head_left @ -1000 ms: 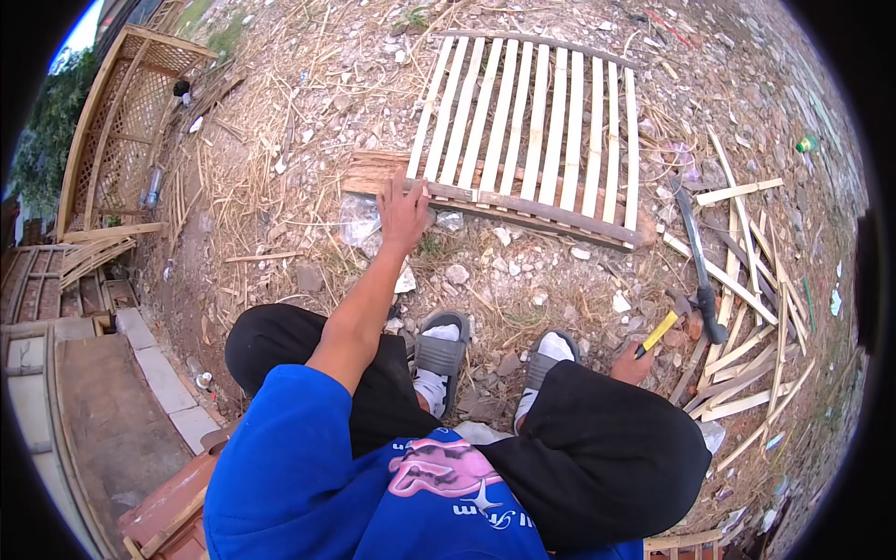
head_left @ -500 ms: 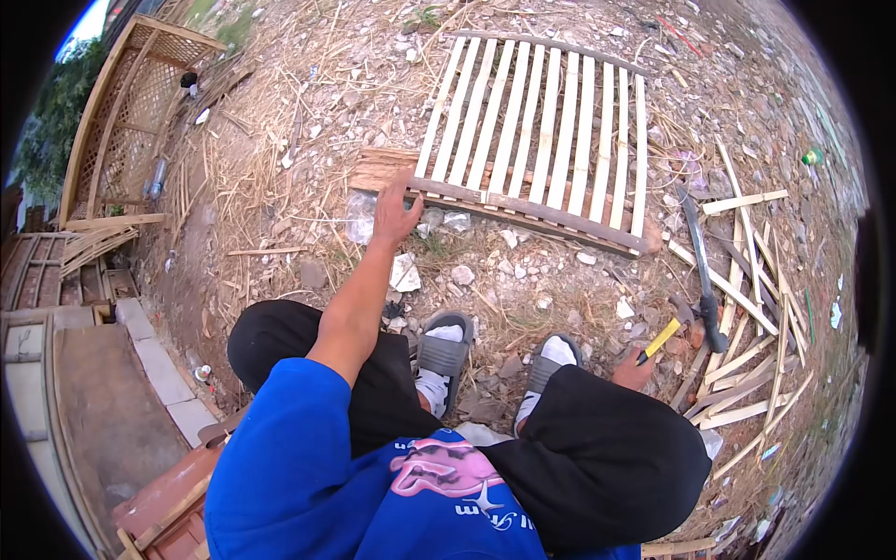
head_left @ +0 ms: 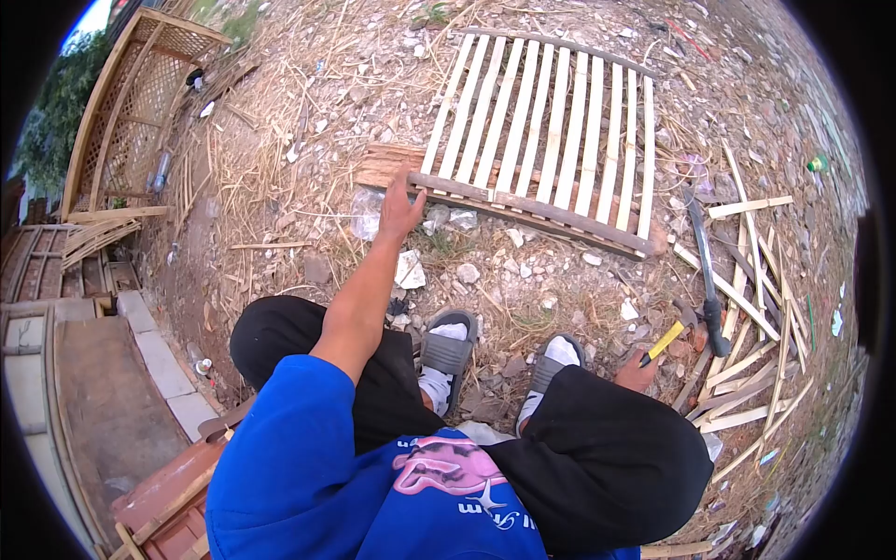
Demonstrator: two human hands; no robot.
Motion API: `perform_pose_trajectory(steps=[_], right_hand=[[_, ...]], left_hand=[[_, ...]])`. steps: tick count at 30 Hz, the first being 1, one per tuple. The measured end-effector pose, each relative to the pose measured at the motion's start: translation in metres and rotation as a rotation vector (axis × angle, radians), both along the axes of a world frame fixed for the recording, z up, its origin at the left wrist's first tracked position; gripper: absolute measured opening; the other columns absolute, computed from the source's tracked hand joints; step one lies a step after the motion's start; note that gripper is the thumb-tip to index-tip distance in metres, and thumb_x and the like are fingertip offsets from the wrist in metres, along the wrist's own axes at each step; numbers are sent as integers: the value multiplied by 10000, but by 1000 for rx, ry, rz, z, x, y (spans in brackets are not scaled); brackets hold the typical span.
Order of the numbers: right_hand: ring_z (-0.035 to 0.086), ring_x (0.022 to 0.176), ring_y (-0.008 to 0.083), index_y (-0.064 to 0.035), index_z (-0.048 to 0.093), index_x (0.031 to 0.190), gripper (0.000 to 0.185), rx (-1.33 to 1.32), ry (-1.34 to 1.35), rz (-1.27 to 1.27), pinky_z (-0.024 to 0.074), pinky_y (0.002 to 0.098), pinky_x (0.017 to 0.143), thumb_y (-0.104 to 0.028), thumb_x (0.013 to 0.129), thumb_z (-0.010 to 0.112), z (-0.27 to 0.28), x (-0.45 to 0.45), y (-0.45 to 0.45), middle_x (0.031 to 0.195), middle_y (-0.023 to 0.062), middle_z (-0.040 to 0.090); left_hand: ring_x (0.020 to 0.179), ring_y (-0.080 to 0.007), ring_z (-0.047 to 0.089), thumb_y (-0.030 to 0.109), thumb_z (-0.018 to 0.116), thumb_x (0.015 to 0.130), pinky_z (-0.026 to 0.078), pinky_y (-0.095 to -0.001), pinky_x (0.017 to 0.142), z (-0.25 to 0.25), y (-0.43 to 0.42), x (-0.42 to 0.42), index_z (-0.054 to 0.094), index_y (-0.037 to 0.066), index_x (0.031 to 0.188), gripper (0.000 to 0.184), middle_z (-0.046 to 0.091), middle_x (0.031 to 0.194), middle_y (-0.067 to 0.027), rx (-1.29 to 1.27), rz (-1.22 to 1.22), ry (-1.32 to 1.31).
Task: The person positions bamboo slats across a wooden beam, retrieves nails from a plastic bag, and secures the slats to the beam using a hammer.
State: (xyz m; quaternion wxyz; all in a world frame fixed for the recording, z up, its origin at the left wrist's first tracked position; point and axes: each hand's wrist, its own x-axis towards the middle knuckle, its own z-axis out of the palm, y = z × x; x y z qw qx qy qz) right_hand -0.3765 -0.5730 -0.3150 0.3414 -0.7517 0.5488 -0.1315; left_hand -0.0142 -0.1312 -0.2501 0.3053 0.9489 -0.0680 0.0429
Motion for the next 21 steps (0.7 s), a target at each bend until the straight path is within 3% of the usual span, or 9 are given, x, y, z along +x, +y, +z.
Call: perform_pose_trajectory(steps=[1, 4, 7, 10, 13, 20, 21], right_hand=[[591, 860, 455, 34, 569, 1138, 399, 9, -1, -2, 444, 488, 763, -319, 952, 592, 2, 1, 1, 919, 261, 621], [591, 876, 452, 34, 572, 1133, 396, 25, -14, -15, 442, 487, 776, -318, 952, 593, 8, 4, 3, 931, 263, 621], [603, 720, 324, 32, 587, 1031, 366, -203, -39, 83, 466, 441, 668, -320, 943, 631, -4, -1, -1, 838, 194, 605], [596, 806, 355, 33, 593, 1038, 373, -166, -64, 49, 445, 457, 747, -325, 940, 629, -5, 0, 0, 859, 206, 613], [595, 900, 439, 32, 587, 1117, 393, -37, -9, 78, 448, 481, 793, -323, 950, 595, 1, -1, -3, 972, 255, 631], [608, 903, 424, 29, 591, 1104, 397, -82, 39, 56, 455, 477, 786, -334, 945, 598, 1, 0, -2, 961, 247, 632], [611, 904, 422, 28, 592, 1103, 396, -84, 62, 60, 457, 476, 784, -335, 945, 597, -2, -1, -4, 962, 247, 633]], left_hand=[[1314, -388, 472, 168, 692, 876, 372, -446, 1097, 0, 1, -1, 476, 31, 1376, 562, 492, 1418, -215, -11, 8, 15], [1287, -361, 497, 189, 677, 891, 365, -491, 1071, -11, 6, -2, 597, 62, 1249, 388, 552, 1356, -161, 268, -115, -189], [1239, -299, 525, 201, 667, 893, 346, -492, 1048, 1, -1, -9, 669, 86, 1164, 294, 603, 1266, -106, 403, -58, -360], [1194, -226, 526, 223, 654, 886, 327, -521, 1041, -1, 1, -7, 691, 128, 1137, 271, 612, 1226, -24, 392, -60, -255], [1165, -214, 538, 230, 643, 875, 329, -502, 1035, -4, -2, -10, 673, 135, 1173, 314, 612, 1213, 6, 461, -52, -276], [1152, -246, 566, 283, 644, 824, 352, -526, 1047, 9, -2, -9, 632, 136, 1252, 454, 610, 1223, -37, 567, -98, -142], [1141, -280, 587, 267, 597, 812, 398, -510, 1016, 22, -3, -3, 605, 116, 1292, 503, 603, 1239, -82, 561, -129, 29]])
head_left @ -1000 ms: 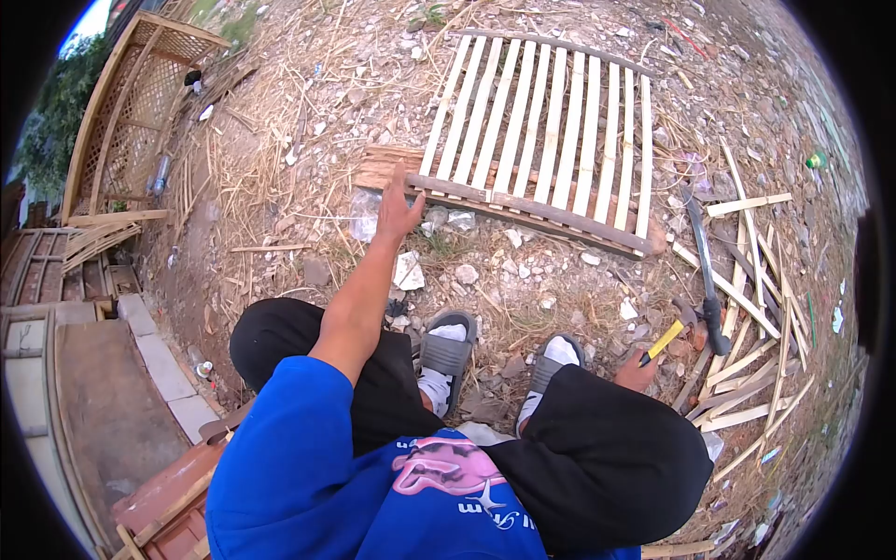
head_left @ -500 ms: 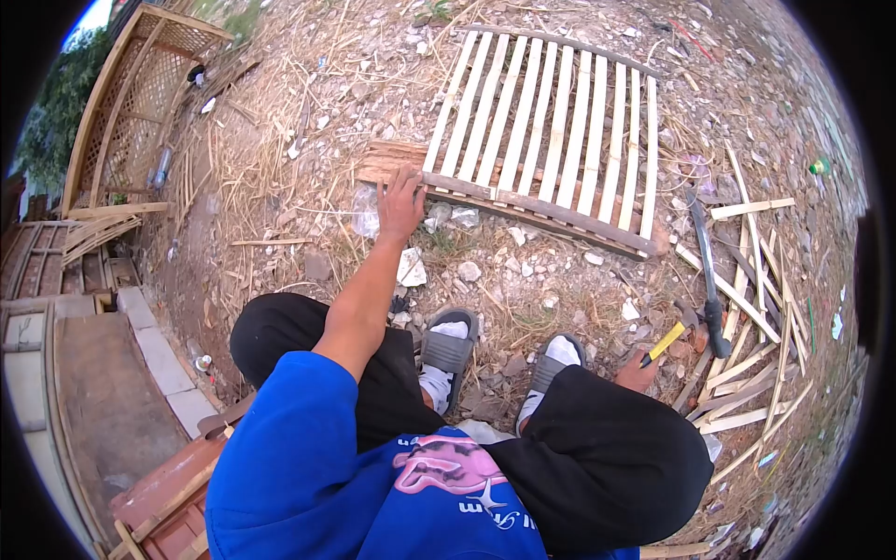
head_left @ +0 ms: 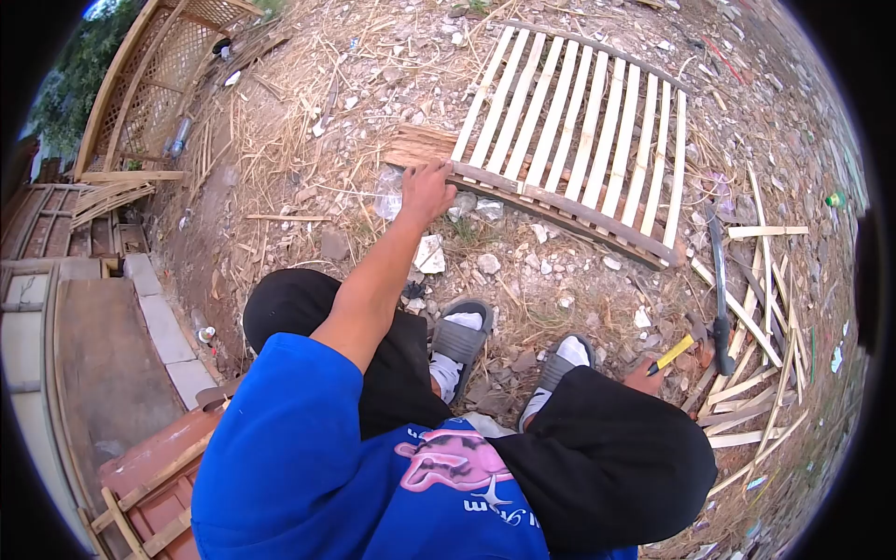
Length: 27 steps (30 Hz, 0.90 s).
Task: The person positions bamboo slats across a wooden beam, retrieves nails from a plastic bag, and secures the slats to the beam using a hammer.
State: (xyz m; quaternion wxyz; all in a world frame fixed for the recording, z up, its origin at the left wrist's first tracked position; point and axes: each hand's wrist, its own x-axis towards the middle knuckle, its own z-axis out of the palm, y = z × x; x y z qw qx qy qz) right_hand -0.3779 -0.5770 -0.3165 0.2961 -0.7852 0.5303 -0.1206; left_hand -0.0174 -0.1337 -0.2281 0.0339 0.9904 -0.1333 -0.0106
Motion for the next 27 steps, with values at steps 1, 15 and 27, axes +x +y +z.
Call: perform_pose_trajectory(steps=[1, 15, 27], right_hand=[[613, 905, 421, 27, 592, 1102, 395, -4, 21, 5, 459, 476, 783, -335, 945, 596, 1, 2, -1, 962, 246, 634], [602, 985, 455, -10, 545, 1267, 478, 98, 133, 21, 455, 507, 832, -320, 913, 634, -12, -6, -12, 1046, 276, 634], [656, 763, 334, -49, 574, 1181, 375, 37, 367, 799, 500, 440, 732, -229, 873, 689, 111, 45, -78, 871, 166, 660]], left_hand=[[1135, -281, 592, 258, 597, 803, 412, -505, 1001, 9, -2, 5, 611, 114, 1279, 498, 604, 1228, -86, 66, 1, 66], [1052, -306, 670, 196, 628, 802, 558, -424, 846, 31, -5, 88, 692, 66, 1112, 343, 689, 1144, -131, 462, -392, 457], [1225, -285, 538, 148, 613, 803, 495, -496, 948, 45, 12, 69, 672, 79, 1175, 383, 531, 1332, -46, 284, -393, 440]])
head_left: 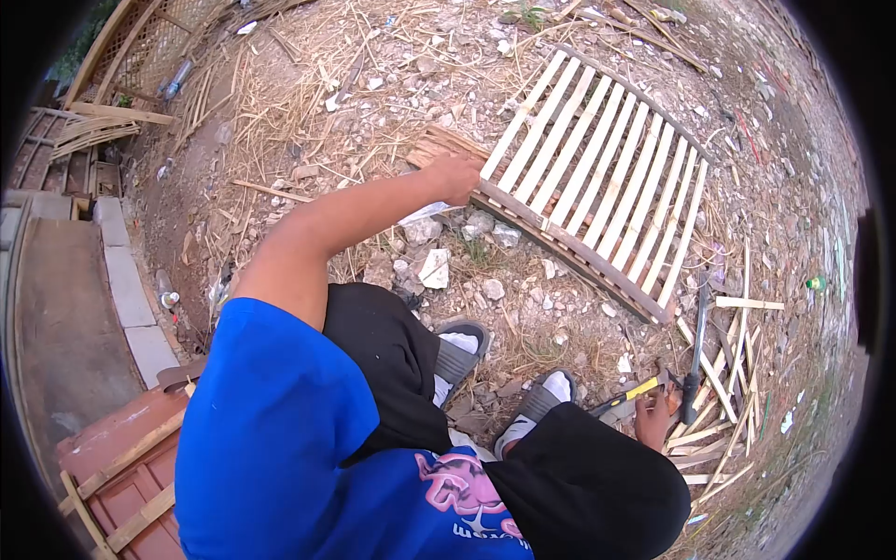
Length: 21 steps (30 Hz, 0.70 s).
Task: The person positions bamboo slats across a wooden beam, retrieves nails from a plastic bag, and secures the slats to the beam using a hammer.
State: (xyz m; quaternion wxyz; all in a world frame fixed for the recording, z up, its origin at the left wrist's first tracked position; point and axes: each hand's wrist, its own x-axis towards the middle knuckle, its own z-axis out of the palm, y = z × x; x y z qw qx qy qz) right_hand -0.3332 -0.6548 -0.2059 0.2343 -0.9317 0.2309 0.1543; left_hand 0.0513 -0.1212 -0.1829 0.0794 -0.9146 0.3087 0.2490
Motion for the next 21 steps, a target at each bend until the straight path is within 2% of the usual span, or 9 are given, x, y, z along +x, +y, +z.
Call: perform_pose_trajectory(steps=[2, 5, 8, 9, 11, 12, 14, 15, 21], right_hand=[[649, 721, 214, -29, 584, 1152, 341, 27, 4, 159, 508, 345, 669, -218, 891, 695, 70, 64, 6, 780, 133, 640], [661, 809, 290, -30, 587, 1180, 393, -22, 69, 459, 517, 398, 727, -206, 849, 706, 159, 164, 48, 869, 165, 659], [647, 936, 368, -49, 580, 1225, 443, -153, 31, 907, 510, 465, 833, -212, 829, 694, 178, 245, 103, 978, 184, 673], [638, 981, 361, -53, 573, 1245, 462, -185, 78, 954, 505, 461, 873, -229, 834, 689, 177, 268, 135, 1018, 178, 673], [637, 1011, 335, -73, 567, 1288, 493, -277, 17, 1135, 519, 429, 907, -263, 846, 676, 139, 301, 191, 1080, 141, 674], [608, 1101, 320, -65, 547, 1316, 522, -213, -32, 1169, 495, 426, 957, -259, 848, 675, 118, 311, 225, 1186, 120, 654], [408, 1376, 341, -91, 405, 1441, 667, -167, -109, 1191, 348, 506, 1121, -356, 879, 646, 69, 319, 294, 1480, 112, 456], [332, 1428, 352, -118, 347, 1482, 723, -155, -284, 1087, 289, 550, 1150, -428, 893, 627, 17, 319, 335, 1541, 97, 378], [178, 1490, 361, -197, 152, 1575, 947, -132, -159, 902, 182, 631, 1166, -566, 849, 636, -14, 305, 362, 1636, 15, 174]], left_hand=[[1220, -283, 541, 149, 619, 801, 496, -494, 948, -6, 4, -2, 673, 70, 1169, 380, 530, 1327, -44, -38, 40, -4], [1201, -295, 550, 153, 616, 815, 499, -489, 944, 5, 6, -10, 678, 76, 1163, 362, 524, 1337, -53, -58, 66, -20], [1172, -318, 553, 163, 575, 852, 494, -500, 934, -6, 7, -15, 653, 95, 1193, 356, 510, 1331, -84, -108, 116, -63], [1159, -326, 553, 170, 557, 869, 491, -506, 930, -12, 6, -18, 640, 104, 1209, 356, 504, 1326, -98, -137, 138, -78], [1173, -327, 545, 164, 574, 852, 484, -505, 942, -12, 4, -26, 634, 111, 1227, 384, 501, 1332, -102, -169, 175, -115], [1180, -327, 541, 162, 583, 843, 481, -505, 948, -11, 6, -32, 631, 115, 1236, 399, 499, 1334, -104, -176, 201, -137], [1209, -318, 515, 173, 614, 827, 475, -502, 957, -12, 7, -39, 622, 140, 1267, 441, 499, 1337, -82, -204, 225, -162], [1217, -314, 508, 179, 623, 822, 476, -500, 956, -16, 12, -42, 620, 149, 1274, 453, 501, 1336, -74, -212, 240, -192], [1262, -290, 482, 198, 656, 774, 470, -490, 947, -23, 13, -39, 613, 185, 1290, 519, 510, 1339, -29, -248, 271, -196]])
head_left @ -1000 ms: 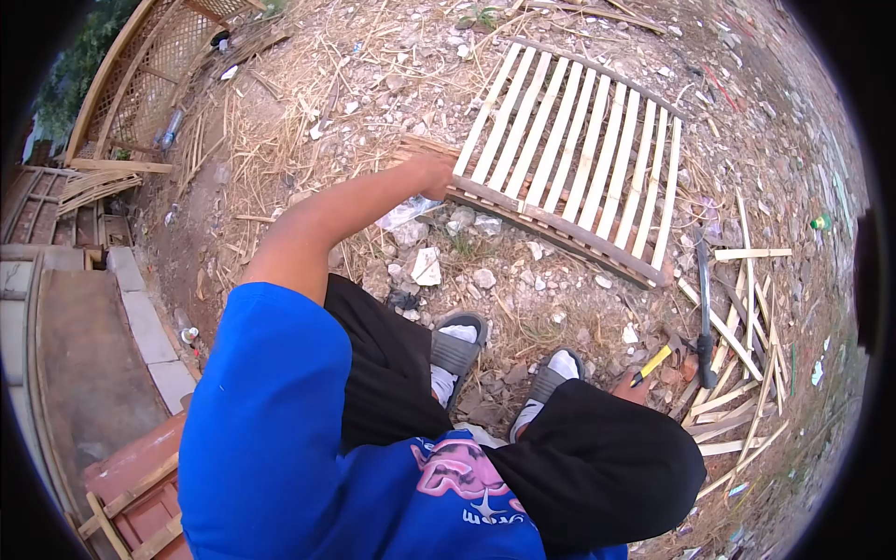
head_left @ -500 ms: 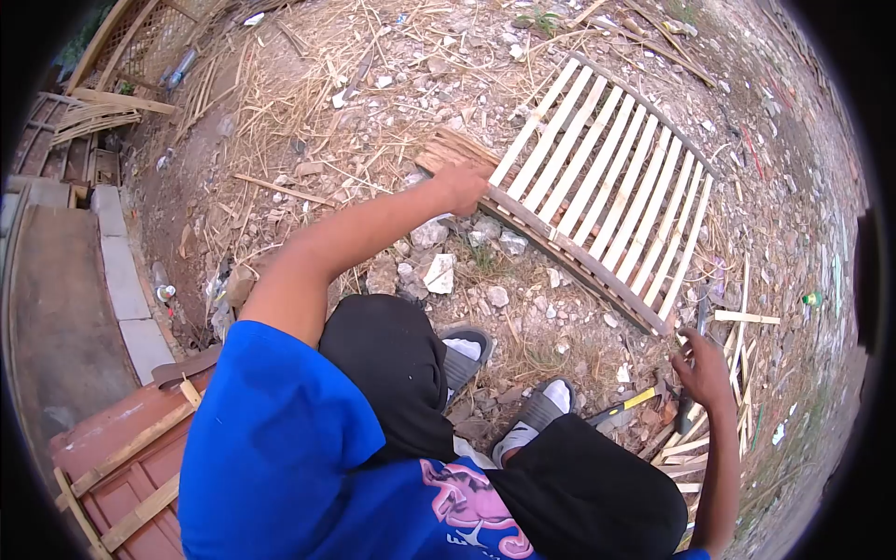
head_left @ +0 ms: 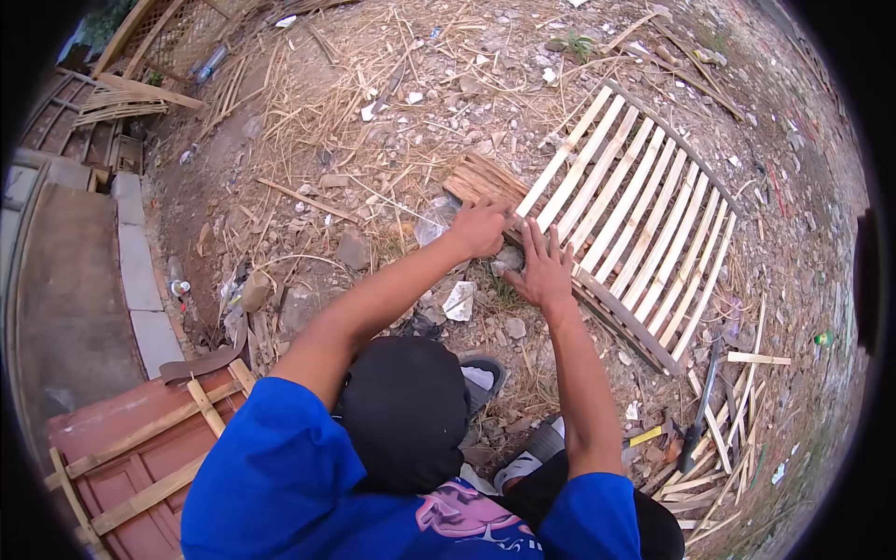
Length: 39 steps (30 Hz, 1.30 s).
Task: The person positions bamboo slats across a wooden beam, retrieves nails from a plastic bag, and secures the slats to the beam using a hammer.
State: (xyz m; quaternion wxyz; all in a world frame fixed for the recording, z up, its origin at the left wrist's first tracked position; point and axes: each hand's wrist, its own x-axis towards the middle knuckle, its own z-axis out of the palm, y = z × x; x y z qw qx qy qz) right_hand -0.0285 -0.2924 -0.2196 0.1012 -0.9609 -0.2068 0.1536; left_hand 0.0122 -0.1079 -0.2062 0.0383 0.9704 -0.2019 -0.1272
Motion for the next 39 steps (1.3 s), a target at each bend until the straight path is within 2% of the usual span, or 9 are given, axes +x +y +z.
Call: perform_pose_trajectory(steps=[5, 6, 9, 12, 15, 17, 20, 34, 39], right_hand=[[158, 1499, 338, -217, 96, 1585, 989, -86, 83, 13, 147, 623, 1181, -576, 842, 641, 4, 8, -2, 1646, -30, 132], [158, 1500, 335, -218, 95, 1585, 990, -100, 97, 13, 145, 620, 1184, -571, 841, 645, 9, 12, 1, 1646, -32, 130], [175, 1498, 328, -195, 111, 1583, 991, -146, 111, 21, 160, 605, 1187, -545, 840, 666, 14, 12, 7, 1646, -20, 141], [187, 1495, 333, -162, 123, 1581, 1011, -243, 120, 44, 182, 595, 1184, -509, 827, 700, 19, 14, 13, 1646, -1, 147], [199, 1493, 331, -148, 144, 1579, 996, -342, 140, 34, 192, 573, 1189, -418, 818, 728, 28, 19, 25, 1643, -2, 165], [210, 1490, 331, -146, 158, 1578, 982, -383, 122, 11, 198, 563, 1190, -366, 812, 732, 15, 21, 32, 1643, -5, 170], [224, 1485, 320, -168, 185, 1579, 667, -370, 183, -24, 153, 563, 1194, -155, 954, 421, 30, 20, 36, 1643, -32, 168], [294, 1456, 331, -148, 173, 1579, 665, -354, 189, -56, 195, 586, 1171, -165, 962, 420, 28, 17, 39, 1644, -13, 169], [303, 1452, 333, -145, 184, 1576, 657, -329, 148, -58, 186, 593, 1172, -150, 960, 412, 21, 16, 37, 1642, -8, 177]], left_hand=[[1200, -275, 540, 194, 639, 774, 482, -457, 928, 11, 5, -4, 632, 162, 1252, 479, 590, 1263, -50, -243, 118, 7], [1099, -300, 599, 178, 623, 782, 491, -436, 911, 10, 10, -6, 658, 124, 1188, 411, 644, 1169, -90, -440, 175, -138], [1041, -339, 621, 154, 608, 795, 496, -431, 909, 15, 42, -17, 667, 89, 1155, 371, 652, 1148, -141, -536, 415, -168], [1042, -351, 620, 139, 599, 810, 499, -451, 905, -22, 94, -20, 670, 70, 1154, 358, 656, 1123, -174, -332, 517, 25], [1024, -360, 620, 152, 610, 822, 501, -460, 902, -43, 110, -30, 681, 56, 1134, 334, 665, 1094, -183, -174, 428, 106], [1014, -360, 626, 187, 640, 825, 506, -464, 905, -43, 103, -34, 693, 79, 1114, 313, 668, 1057, -166, -251, 426, -27], [1030, -355, 627, 203, 657, 818, 515, -459, 902, -51, 92, -29, 694, 93, 1088, 293, 663, 1050, -153, -217, 363, -11], [947, -357, 669, 192, 661, 782, 545, -476, 823, -70, 64, -20, 721, 81, 926, 192, 691, 995, -151, -29, 553, 23], [902, -350, 675, 198, 662, 784, 541, -462, 789, -76, 69, -21, 722, 85, 916, 185, 701, 951, -161, -157, 603, -1]])
